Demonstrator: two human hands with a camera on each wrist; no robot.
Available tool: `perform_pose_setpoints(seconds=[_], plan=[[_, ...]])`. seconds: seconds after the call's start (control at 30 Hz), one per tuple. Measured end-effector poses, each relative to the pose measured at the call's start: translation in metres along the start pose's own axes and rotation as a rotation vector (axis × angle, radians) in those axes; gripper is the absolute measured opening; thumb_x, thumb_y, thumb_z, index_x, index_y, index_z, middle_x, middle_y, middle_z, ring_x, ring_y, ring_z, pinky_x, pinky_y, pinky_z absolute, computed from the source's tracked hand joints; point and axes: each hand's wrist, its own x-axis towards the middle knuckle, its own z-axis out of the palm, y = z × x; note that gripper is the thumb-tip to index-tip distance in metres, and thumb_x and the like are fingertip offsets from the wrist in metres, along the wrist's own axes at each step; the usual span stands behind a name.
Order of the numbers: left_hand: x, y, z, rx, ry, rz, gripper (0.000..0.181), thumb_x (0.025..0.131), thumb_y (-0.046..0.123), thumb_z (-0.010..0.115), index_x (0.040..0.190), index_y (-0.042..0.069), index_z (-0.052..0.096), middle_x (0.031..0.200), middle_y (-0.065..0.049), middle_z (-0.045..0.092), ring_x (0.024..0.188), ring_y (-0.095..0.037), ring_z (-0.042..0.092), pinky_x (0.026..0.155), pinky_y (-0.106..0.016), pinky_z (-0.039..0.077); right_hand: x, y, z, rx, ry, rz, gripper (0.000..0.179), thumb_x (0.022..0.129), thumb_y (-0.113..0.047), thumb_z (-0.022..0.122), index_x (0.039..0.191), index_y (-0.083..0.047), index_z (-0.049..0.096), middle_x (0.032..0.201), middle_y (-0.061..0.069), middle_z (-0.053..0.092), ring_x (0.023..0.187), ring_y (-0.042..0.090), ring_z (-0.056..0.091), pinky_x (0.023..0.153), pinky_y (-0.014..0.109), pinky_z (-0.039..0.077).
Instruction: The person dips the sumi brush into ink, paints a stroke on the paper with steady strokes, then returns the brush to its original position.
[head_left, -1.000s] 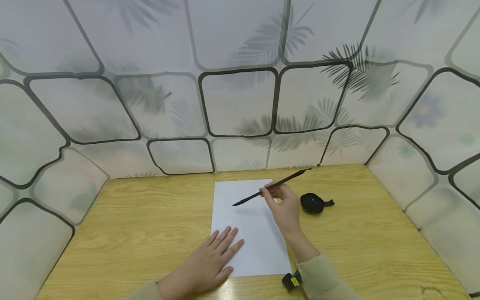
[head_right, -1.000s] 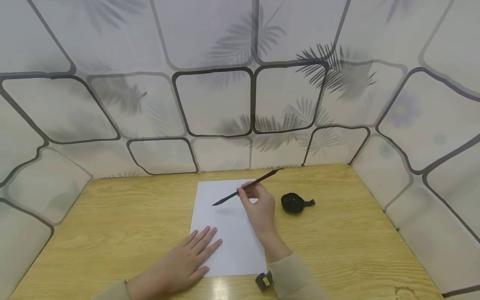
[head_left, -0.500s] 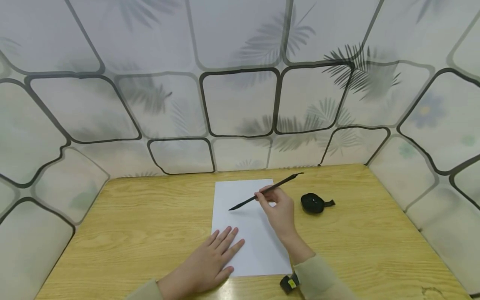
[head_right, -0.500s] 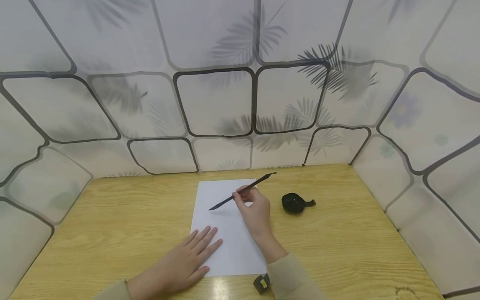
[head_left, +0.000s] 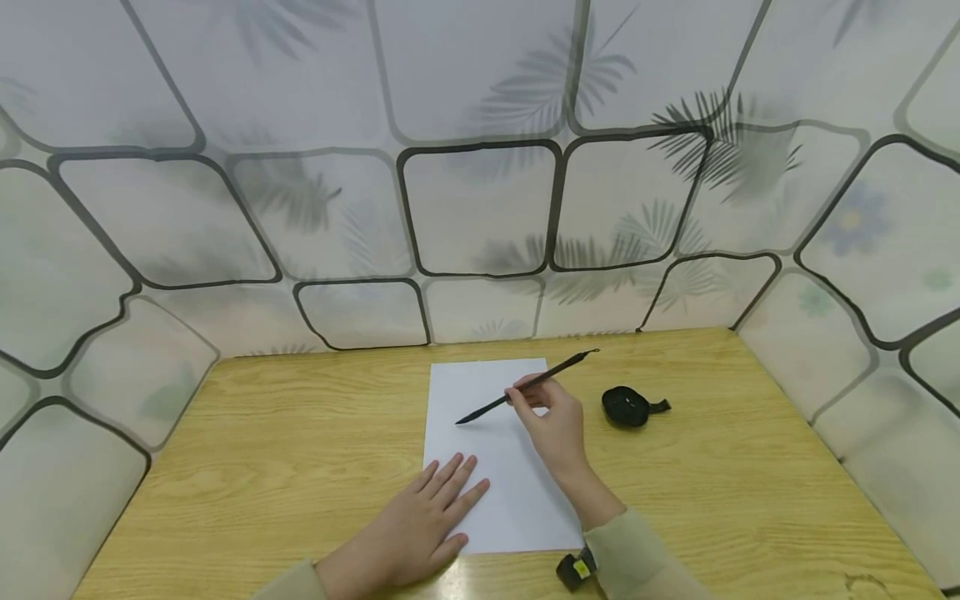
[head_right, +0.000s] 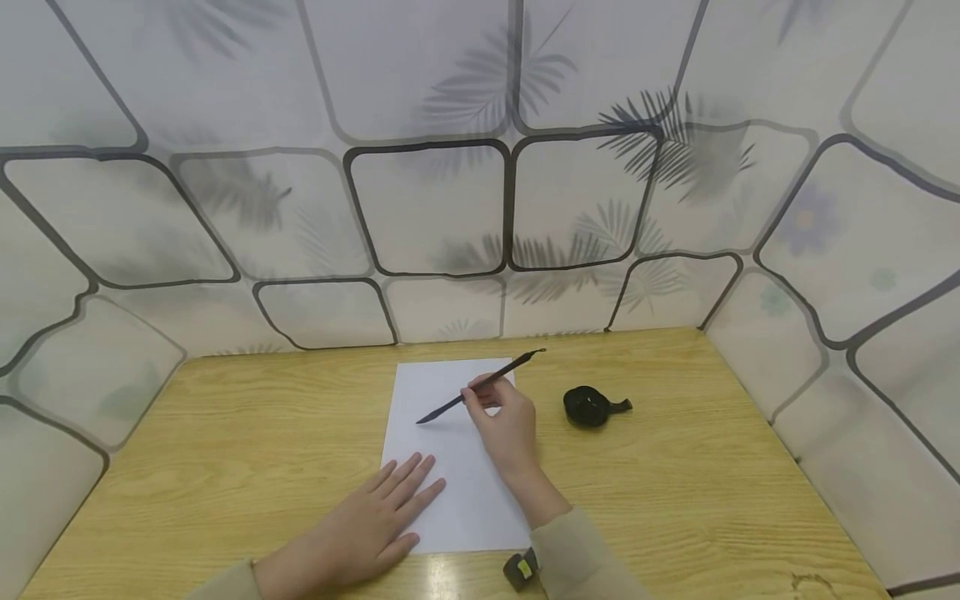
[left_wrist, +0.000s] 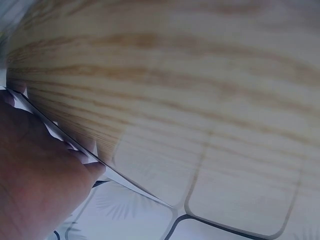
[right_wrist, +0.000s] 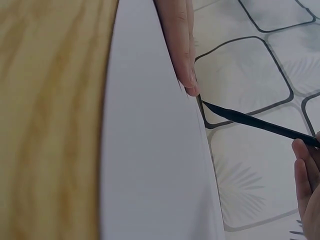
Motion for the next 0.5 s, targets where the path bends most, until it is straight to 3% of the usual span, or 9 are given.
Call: perform_pose_setpoints(seconds=[0.5], plan=[[-0.0016, 0.0007, 0.0080, 0.022, 0.014, -0.004, 0.061, 0.114, 0.045, 0.036, 0.168, 0.018, 0.032, 0.176, -0.015, 0.028, 0.162, -0.032, 0.032, 0.127, -0.052, 0.037, -0.0039, 0.0038, 0.0028, -0.083, -0.031, -0.008, 0.007, 0.094, -0.007, 0.080, 0.098, -0.005, 0.076, 0.088, 0.007, 0.082, 0.076, 0.020, 0.077, 0.071, 0.023, 0.061]])
